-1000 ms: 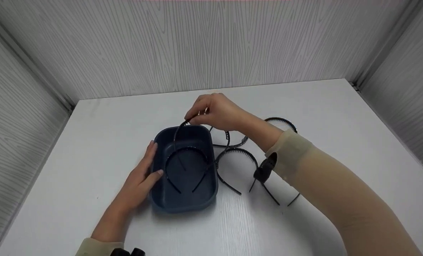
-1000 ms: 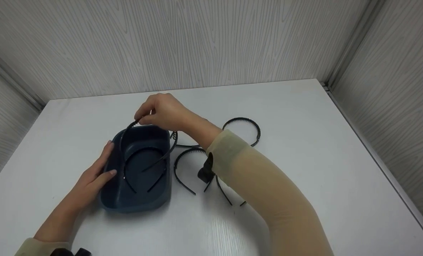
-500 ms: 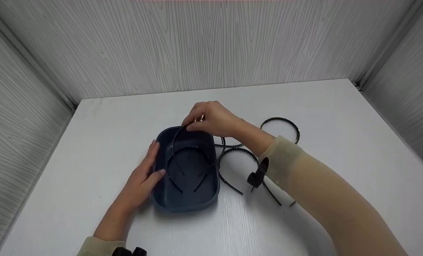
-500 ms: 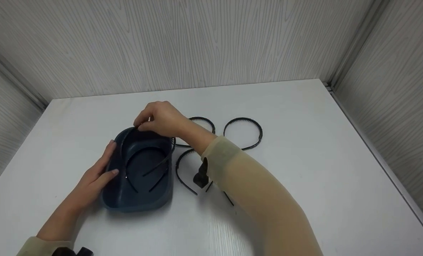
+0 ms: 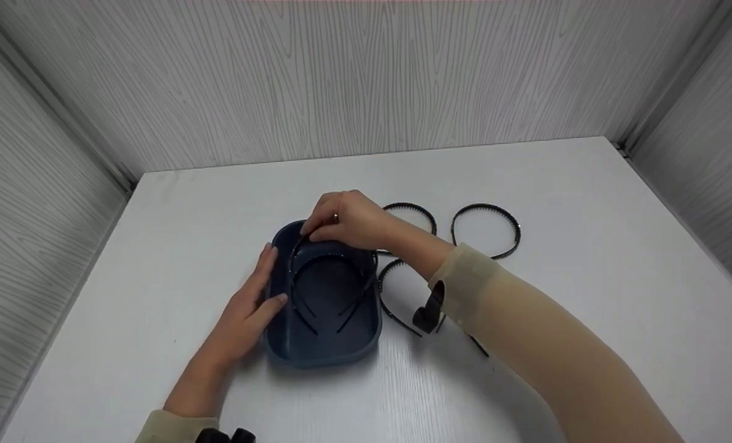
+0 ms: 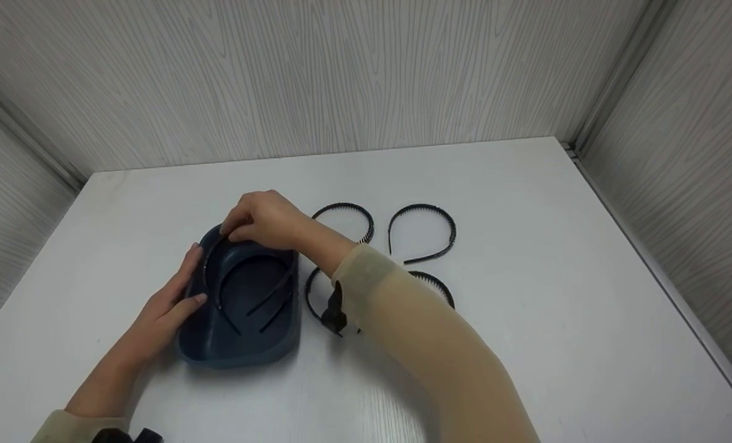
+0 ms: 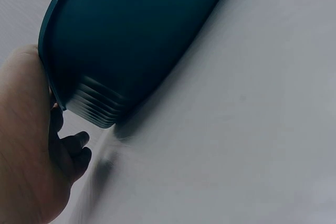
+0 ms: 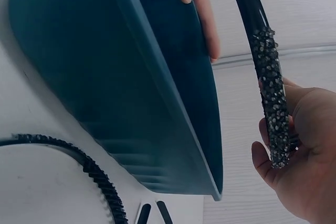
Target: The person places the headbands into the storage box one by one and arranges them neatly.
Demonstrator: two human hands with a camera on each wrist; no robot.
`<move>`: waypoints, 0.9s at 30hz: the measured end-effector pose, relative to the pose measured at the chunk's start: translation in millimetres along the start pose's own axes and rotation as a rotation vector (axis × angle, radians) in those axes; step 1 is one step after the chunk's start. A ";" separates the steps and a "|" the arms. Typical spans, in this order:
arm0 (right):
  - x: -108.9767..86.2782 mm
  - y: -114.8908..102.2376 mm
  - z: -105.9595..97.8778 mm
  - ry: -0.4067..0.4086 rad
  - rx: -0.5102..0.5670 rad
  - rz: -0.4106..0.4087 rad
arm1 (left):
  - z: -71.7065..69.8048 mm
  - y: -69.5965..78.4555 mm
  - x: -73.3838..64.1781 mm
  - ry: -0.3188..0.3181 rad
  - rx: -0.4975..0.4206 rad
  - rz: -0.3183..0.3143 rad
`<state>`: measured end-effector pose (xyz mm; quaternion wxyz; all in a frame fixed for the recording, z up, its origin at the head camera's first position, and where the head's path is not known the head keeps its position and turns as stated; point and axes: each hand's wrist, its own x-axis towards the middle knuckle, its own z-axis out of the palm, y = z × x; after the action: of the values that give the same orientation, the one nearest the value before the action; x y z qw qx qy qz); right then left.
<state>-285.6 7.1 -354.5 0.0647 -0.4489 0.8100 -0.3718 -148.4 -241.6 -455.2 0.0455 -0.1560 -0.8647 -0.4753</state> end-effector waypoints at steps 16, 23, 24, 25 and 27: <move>7.3 11.3 20.0 -0.065 -0.071 -0.022 | 0.9 -1.1 1.2 0.012 0.037 -0.002; 9.5 15.9 25.9 -0.079 -0.103 -0.027 | 0.1 -0.8 1.3 0.005 0.029 0.003; 9.8 16.0 26.6 -0.083 -0.112 -0.025 | 0.1 -1.0 1.4 0.004 0.029 0.003; 10.1 16.3 27.3 -0.087 -0.120 -0.021 | 0.0 -1.0 1.5 0.002 0.028 0.002; 10.3 16.8 28.5 -0.094 -0.136 -0.018 | 0.0 -1.1 1.5 -0.001 0.025 -0.001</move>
<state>-290.6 -11.0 -383.6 0.0685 -0.4763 0.8254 -0.2951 -150.2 -241.8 -455.7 0.0465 -0.1551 -0.8706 -0.4645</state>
